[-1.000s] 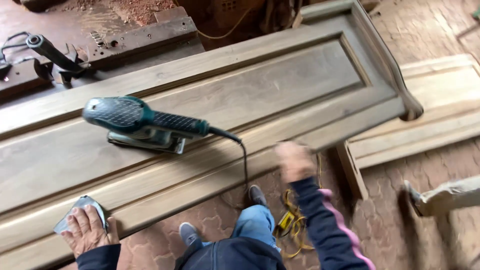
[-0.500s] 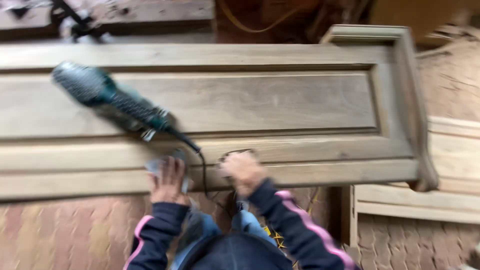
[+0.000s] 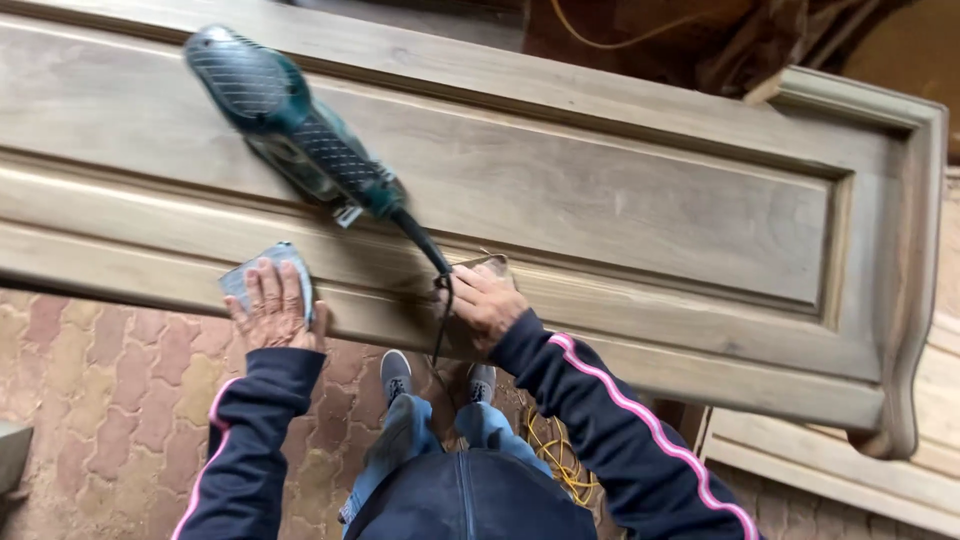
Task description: The recorder is sanding a large wooden panel manually using sandpaper and a cloth in a workshop setting.
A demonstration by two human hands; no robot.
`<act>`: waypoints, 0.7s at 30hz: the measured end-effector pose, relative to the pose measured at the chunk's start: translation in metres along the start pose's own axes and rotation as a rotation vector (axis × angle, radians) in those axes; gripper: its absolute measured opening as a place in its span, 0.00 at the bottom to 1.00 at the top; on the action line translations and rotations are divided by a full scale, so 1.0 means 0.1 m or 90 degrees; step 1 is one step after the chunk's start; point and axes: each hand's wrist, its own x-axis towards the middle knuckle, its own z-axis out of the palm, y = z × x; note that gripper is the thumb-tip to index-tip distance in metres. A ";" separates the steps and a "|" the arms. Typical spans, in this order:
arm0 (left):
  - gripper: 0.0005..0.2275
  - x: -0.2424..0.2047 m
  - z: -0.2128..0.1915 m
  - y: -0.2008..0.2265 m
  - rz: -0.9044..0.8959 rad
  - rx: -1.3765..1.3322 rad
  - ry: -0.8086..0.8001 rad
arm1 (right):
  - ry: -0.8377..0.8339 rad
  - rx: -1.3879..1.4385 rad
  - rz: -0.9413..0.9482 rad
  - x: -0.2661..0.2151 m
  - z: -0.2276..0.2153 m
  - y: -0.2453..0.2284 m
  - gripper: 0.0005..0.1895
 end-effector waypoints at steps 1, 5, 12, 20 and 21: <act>0.34 -0.01 0.00 0.02 0.008 -0.005 -0.002 | 0.002 -0.004 0.008 -0.13 -0.14 0.02 0.26; 0.34 0.00 -0.05 0.04 -0.004 -0.026 0.015 | 0.111 -0.040 -0.031 -0.79 -0.95 0.05 0.18; 0.34 0.02 -0.07 0.06 -0.018 -0.030 0.010 | 0.292 -0.122 0.065 -1.69 -1.07 0.29 0.20; 0.34 -0.01 -0.07 0.02 0.006 -0.014 0.015 | 0.221 -0.079 0.074 -0.77 -0.53 -0.16 0.18; 0.34 0.00 -0.07 0.05 -0.011 -0.021 0.001 | 0.244 -0.060 0.081 -0.93 -0.60 -0.06 0.15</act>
